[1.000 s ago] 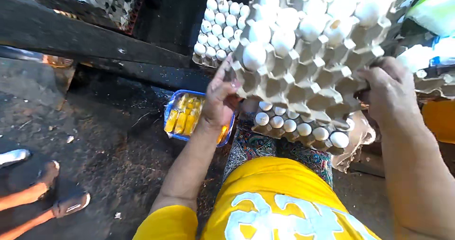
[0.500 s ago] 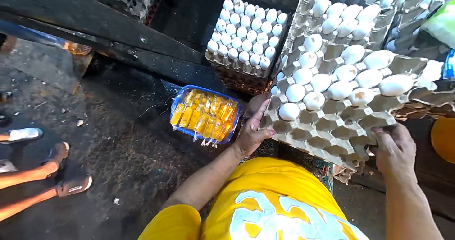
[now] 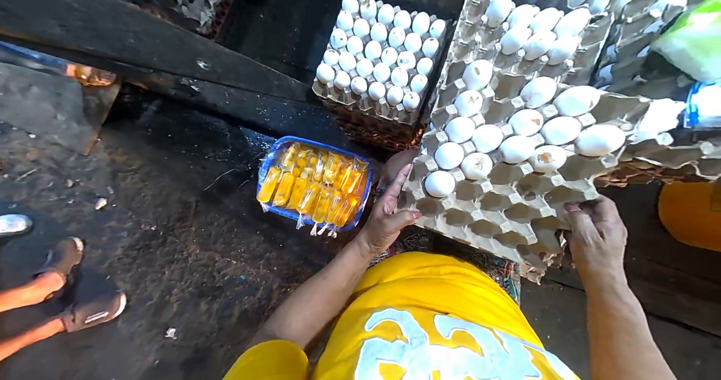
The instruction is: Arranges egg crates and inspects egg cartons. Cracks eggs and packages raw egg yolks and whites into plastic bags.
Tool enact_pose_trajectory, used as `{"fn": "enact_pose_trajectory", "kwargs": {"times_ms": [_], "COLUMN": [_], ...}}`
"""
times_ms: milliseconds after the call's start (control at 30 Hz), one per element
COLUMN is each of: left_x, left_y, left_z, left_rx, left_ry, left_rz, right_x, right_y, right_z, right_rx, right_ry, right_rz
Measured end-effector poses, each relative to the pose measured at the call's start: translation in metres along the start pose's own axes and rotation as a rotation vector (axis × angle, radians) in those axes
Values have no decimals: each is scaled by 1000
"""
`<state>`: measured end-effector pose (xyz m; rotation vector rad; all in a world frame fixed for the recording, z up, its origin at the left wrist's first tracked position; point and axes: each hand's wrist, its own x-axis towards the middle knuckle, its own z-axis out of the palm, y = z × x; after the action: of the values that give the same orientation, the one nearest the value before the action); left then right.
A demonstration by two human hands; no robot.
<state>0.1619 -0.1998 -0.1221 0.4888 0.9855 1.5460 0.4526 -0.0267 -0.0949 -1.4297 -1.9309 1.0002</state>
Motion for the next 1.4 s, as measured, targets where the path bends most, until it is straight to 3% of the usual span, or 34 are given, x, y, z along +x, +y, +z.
{"fn": "enact_pose_trajectory", "kwargs": {"times_ms": [467,767,967,1167,1400], "left_x": [2,3,3,1,3], "left_y": [0,1,11,23,25], "left_z": [-12,-13,-5,-6,-8], "left_rx": [-6,20,176,506,708], "left_ry": [45,57,117,88,87], "left_rz": [-45,17,-43,-86,-61], "right_x": [-8,8,12,11,11], "right_y": [-35,-20,-25,-25,-19], "right_z": [-4,4,3,-7,-10], "right_rx": [-253,-144,-237,-203,-371], "right_ry": [5,-71,-102,-118,-113], "right_rz": [-21,58,132,157,65]}}
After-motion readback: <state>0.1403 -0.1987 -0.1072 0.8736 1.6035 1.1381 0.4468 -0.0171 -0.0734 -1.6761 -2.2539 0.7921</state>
